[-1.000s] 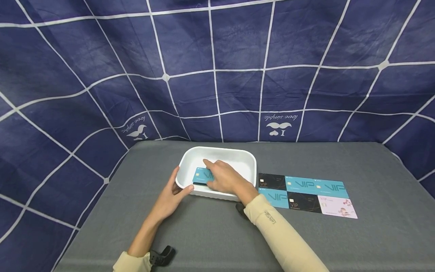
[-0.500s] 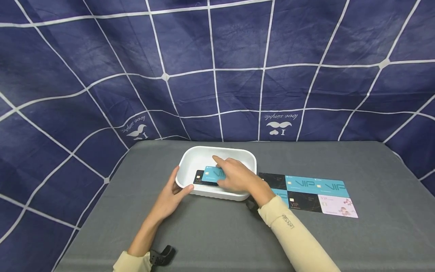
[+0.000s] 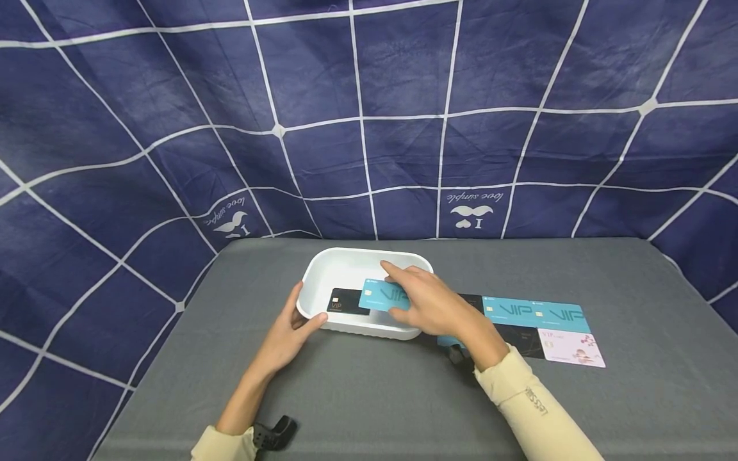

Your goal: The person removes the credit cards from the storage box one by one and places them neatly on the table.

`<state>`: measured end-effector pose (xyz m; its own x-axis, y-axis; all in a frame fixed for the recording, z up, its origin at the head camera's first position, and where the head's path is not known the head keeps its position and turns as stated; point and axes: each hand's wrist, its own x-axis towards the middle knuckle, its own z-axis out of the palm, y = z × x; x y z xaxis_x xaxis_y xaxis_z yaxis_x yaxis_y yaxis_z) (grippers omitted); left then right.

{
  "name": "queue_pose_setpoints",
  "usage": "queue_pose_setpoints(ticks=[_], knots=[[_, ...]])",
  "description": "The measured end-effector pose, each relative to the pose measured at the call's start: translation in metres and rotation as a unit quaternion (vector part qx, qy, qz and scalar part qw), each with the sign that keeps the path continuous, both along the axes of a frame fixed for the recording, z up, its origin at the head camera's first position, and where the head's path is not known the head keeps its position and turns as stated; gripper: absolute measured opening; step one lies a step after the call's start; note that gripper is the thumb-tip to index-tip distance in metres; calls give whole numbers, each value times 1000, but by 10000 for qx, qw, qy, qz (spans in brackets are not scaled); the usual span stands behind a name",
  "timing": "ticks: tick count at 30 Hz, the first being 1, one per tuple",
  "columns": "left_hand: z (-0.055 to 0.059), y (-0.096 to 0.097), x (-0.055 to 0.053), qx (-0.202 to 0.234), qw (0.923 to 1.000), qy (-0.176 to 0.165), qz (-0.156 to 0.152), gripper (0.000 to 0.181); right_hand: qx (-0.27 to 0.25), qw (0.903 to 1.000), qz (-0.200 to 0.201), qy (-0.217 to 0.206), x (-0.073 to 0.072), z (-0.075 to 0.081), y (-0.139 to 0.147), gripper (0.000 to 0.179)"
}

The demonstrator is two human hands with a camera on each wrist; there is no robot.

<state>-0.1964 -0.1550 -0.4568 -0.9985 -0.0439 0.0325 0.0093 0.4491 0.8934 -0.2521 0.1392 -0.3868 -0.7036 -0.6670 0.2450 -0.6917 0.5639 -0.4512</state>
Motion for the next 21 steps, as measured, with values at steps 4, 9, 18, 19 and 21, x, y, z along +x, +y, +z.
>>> queue_pose_setpoints(ticks=[4,9,18,19,21], knots=[[-1,0,0,-2,10000,18,21,96,-5,9999,-92,72,11,0,14,79],[-2,1,0,59,10000,69,0,95,-123,9993,-123,321,29,-2,38,79],[-3,0,0,36,10000,71,-11,95,63,9955,-373,868,64,-8,76,82],[-3,0,0,61,10000,73,-22,95,109,9948,-443,909,68,-9,81,84],[-3,0,-1,74,9999,82,-32,94,172,9932,-596,989,76,-10,88,87]])
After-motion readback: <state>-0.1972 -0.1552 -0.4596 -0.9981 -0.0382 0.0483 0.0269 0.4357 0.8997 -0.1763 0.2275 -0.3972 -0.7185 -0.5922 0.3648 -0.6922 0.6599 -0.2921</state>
